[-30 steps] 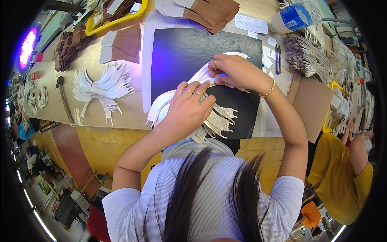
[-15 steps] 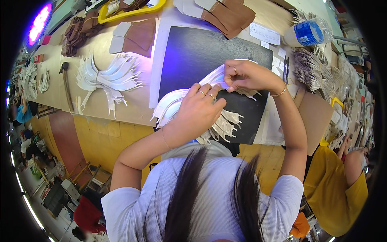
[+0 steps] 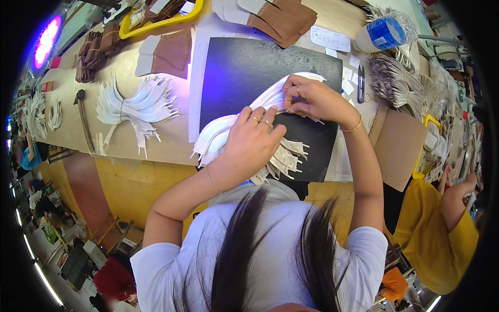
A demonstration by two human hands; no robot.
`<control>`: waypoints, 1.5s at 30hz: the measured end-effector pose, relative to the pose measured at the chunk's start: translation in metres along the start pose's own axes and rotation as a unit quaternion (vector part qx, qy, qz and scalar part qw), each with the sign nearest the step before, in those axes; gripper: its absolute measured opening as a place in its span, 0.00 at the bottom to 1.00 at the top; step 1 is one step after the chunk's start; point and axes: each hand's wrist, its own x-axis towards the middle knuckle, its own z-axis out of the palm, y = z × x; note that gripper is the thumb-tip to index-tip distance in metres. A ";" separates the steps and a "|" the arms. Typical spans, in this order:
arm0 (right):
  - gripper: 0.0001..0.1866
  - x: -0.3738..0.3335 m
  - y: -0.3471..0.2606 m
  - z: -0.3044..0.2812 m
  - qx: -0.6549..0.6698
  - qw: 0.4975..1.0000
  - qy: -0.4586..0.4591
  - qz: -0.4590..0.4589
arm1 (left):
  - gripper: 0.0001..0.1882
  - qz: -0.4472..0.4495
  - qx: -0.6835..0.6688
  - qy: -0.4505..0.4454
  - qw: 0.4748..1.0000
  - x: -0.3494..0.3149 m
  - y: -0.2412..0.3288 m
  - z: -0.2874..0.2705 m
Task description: The person arranges white fabric strips on a black mat, aligns them in a fan shape, and ties them together with a rubber band. The person then folds and adjusts the tied bundle repeatedly.
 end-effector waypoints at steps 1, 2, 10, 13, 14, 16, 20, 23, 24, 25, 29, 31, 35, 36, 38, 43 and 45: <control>0.05 -0.003 -0.002 0.003 0.008 1.000 0.010 0.018 | 0.07 -0.001 0.002 -0.002 1.000 0.000 0.000 0.000; 0.04 -0.005 -0.006 0.003 0.027 0.999 0.016 0.019 | 0.07 -0.002 0.004 -0.005 1.000 0.001 0.001 -0.001; 0.03 -0.038 0.014 -0.001 0.161 0.964 0.182 -0.112 | 0.06 -0.003 0.001 -0.018 1.000 0.002 0.002 -0.001; 0.08 -0.127 0.024 -0.040 0.297 0.805 0.494 -0.139 | 0.06 0.003 0.013 -0.024 1.000 0.002 0.003 -0.001; 0.07 -0.147 0.016 -0.052 0.346 0.748 0.527 -0.207 | 0.06 0.006 0.028 -0.025 0.999 0.000 0.004 0.000; 0.06 -0.165 -0.004 -0.065 0.401 0.693 0.538 -0.265 | 0.07 0.011 0.042 -0.023 0.999 0.000 0.002 0.000; 0.11 -0.125 -0.045 -0.034 0.318 0.771 0.552 -0.013 | 0.09 0.020 0.037 -0.026 0.999 0.001 0.000 -0.003; 0.12 -0.074 -0.038 -0.015 0.181 0.906 0.375 0.075 | 0.12 -0.021 -0.012 -0.014 1.000 0.003 0.001 -0.004; 0.12 -0.062 -0.042 -0.006 0.171 0.918 0.342 0.107 | 0.13 -0.041 -0.038 -0.005 0.998 0.004 0.001 -0.004; 0.11 -0.055 -0.045 0.001 0.182 0.919 0.328 0.121 | 0.13 -0.068 -0.067 -0.015 0.995 0.006 0.001 -0.006; 0.09 -0.042 -0.047 0.035 0.244 0.917 0.269 0.167 | 0.13 -0.112 -0.112 -0.029 0.987 0.012 0.003 -0.016; 0.07 -0.043 -0.048 0.047 0.212 0.930 0.265 0.143 | 0.11 -0.109 -0.101 -0.045 0.988 0.015 0.002 -0.016; 0.14 -0.048 -0.048 0.071 0.206 0.912 0.337 0.115 | 0.09 -0.121 -0.101 -0.104 0.982 0.022 -0.003 -0.026; 0.17 -0.047 -0.053 0.075 0.146 0.907 0.380 0.111 | 0.09 -0.124 -0.106 -0.117 0.980 0.023 -0.004 -0.028; 0.34 -0.053 -0.052 0.087 0.003 0.904 0.413 0.111 | 0.09 -0.113 -0.096 -0.098 0.984 0.020 -0.004 -0.025; 0.45 -0.057 -0.051 0.115 -0.124 0.900 0.400 0.121 | 0.09 -0.120 -0.146 -0.046 0.981 0.018 -0.006 -0.023; 0.43 -0.059 -0.053 0.125 -0.172 0.905 0.363 0.137 | 0.10 -0.178 -0.185 -0.102 0.961 0.020 -0.005 -0.035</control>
